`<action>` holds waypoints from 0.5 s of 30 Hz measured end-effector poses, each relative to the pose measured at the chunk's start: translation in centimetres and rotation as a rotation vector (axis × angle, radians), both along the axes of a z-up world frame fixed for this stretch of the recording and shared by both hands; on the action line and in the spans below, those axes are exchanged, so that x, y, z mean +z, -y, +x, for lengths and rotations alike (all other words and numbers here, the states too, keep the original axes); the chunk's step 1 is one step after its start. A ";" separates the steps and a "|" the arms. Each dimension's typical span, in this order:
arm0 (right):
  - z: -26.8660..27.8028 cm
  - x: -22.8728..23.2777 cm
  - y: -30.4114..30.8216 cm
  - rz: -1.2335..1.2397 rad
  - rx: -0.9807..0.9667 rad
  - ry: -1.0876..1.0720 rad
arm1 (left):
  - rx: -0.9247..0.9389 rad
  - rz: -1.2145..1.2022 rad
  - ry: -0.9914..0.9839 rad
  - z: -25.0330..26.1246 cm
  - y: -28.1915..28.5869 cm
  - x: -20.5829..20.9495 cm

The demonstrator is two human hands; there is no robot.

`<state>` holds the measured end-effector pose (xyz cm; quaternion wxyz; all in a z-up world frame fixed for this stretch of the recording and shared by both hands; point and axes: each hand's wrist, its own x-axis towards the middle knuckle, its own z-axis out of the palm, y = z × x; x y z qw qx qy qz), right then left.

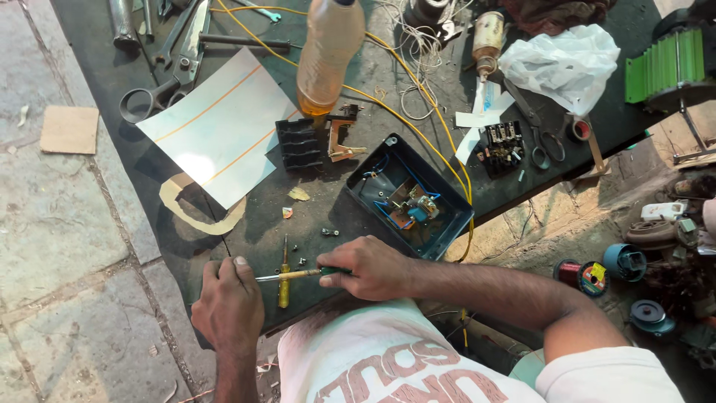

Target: The person uses a screwdriver to disassemble a black electrical component, removes internal parts, and then reassembles it. They also use pliers to cut a wire and pour liquid from a bottle onto the pliers.

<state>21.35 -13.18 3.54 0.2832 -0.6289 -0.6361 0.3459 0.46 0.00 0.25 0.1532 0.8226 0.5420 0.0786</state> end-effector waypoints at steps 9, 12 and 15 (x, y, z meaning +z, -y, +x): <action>1.3 -0.5 4.6 0.121 -0.192 0.154 | 0.037 -0.059 0.224 -1.1 1.8 -0.1; 1.6 -0.4 6.4 0.072 -0.393 0.172 | -0.034 -0.113 0.290 -1.9 2.0 0.8; 0.8 -1.4 7.5 0.066 -0.431 0.226 | -0.078 -0.204 0.335 -2.7 2.1 1.4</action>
